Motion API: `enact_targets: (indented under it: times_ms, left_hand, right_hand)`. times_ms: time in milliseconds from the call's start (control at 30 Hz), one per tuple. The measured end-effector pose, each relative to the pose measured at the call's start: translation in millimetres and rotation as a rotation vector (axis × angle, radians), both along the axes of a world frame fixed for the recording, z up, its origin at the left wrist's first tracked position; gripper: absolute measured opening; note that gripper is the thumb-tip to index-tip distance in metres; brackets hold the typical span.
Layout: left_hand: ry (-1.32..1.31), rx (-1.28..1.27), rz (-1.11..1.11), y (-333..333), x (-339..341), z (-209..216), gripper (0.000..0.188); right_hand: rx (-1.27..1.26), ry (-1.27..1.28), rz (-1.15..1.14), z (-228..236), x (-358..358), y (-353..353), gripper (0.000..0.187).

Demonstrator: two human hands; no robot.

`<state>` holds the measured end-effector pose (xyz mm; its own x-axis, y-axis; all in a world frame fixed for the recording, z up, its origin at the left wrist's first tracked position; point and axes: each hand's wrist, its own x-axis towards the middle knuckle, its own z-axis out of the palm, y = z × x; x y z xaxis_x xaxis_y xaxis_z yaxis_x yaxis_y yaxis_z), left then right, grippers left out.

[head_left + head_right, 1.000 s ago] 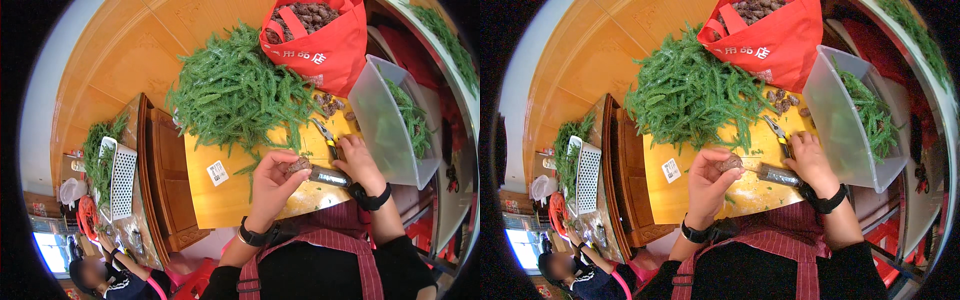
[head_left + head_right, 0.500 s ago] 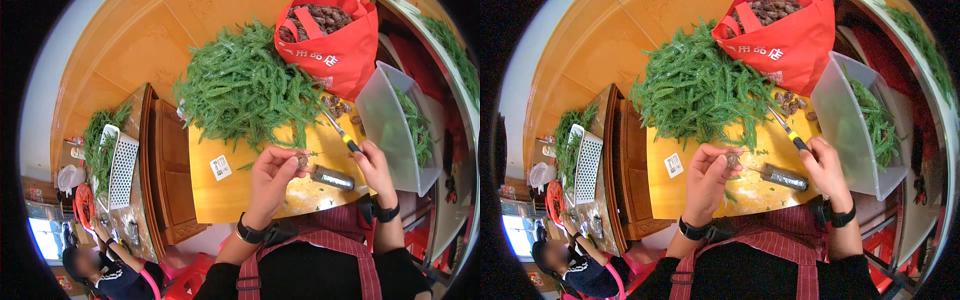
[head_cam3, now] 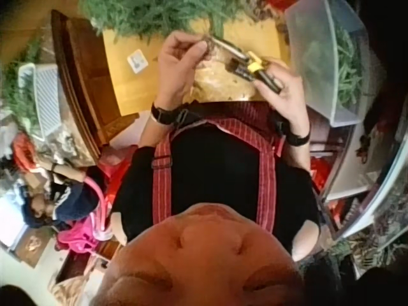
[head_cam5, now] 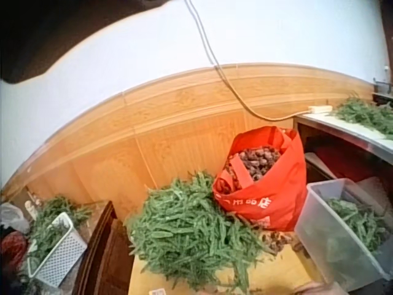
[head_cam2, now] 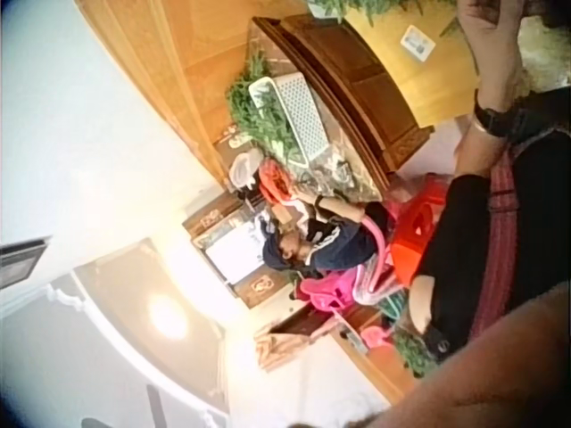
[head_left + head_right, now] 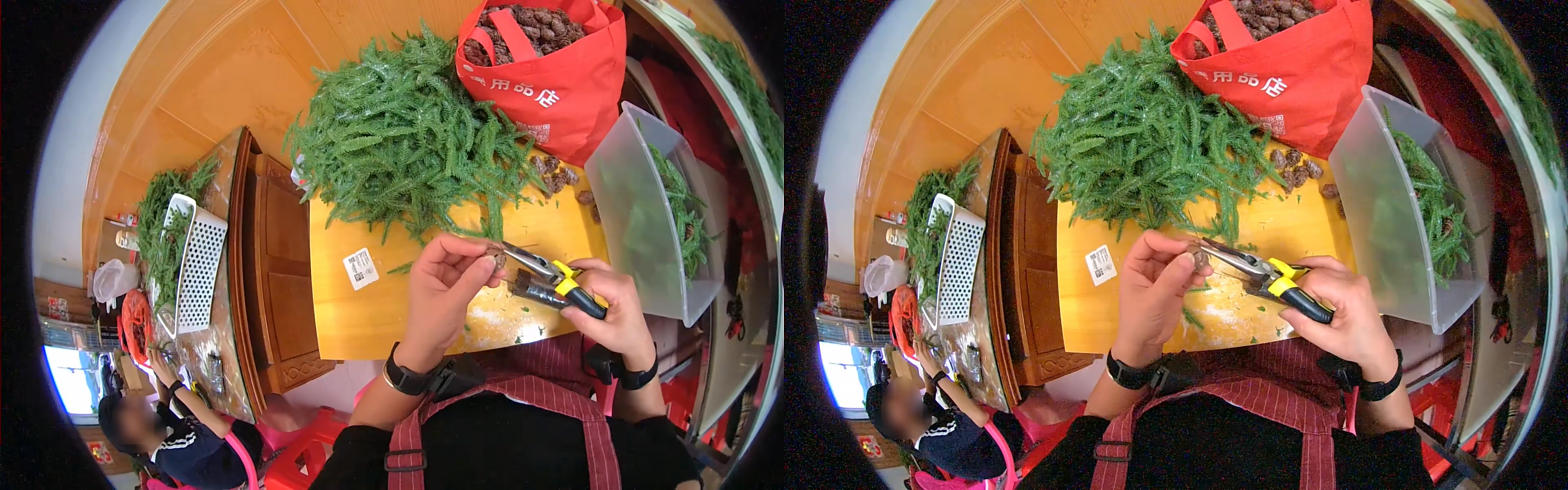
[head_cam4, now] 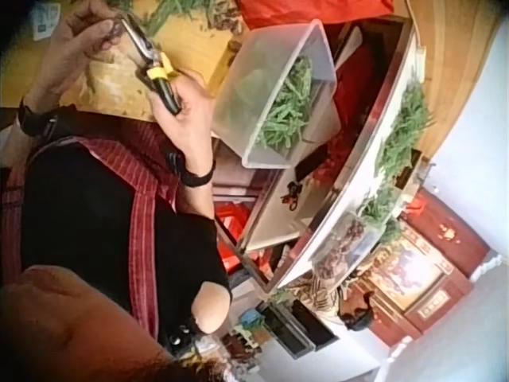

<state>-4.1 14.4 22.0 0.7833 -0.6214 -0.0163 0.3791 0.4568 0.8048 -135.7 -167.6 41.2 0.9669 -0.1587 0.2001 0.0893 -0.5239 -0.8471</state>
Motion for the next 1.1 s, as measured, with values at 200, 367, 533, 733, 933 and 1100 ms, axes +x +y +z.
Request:
enact_targets:
  times_ms: [200, 367, 533, 733, 933, 1100]
  left_hand:
    - [-0.029, 0.012, 0.023, 0.9, -0.7, 2.6, 0.012]
    - [-0.056, 0.013, 0.015, 1.4, -0.7, 3.8, 0.012]
    - [-0.111, 0.034, 0.055, 0.2, -1.3, 4.5, 0.014]
    - [-0.315, 0.095, 0.215, -4.6, -6.1, 3.3, 0.017]
    - [-1.215, 0.396, 0.570, -5.4, -0.3, 3.7, 0.020]
    - [-1.253, 0.468, 0.578, -6.5, -4.8, 4.0, 0.020]
  right_hand:
    - [-0.078, 0.013, -0.031, -1.9, -1.0, 0.3, 0.019]
    - [-0.172, -0.037, -0.060, -1.0, 0.1, 1.6, 0.020]
    - [-0.199, -0.066, -0.103, -1.4, 2.4, 7.4, 0.021]
    - [-0.180, -0.083, -0.137, -6.4, 3.7, 14.7, 0.022]
    - [-0.156, -0.022, -0.168, 0.6, 0.9, 26.2, 0.017]
    - [-0.059, 0.203, -0.151, 1.3, -4.2, 23.8, 0.019]
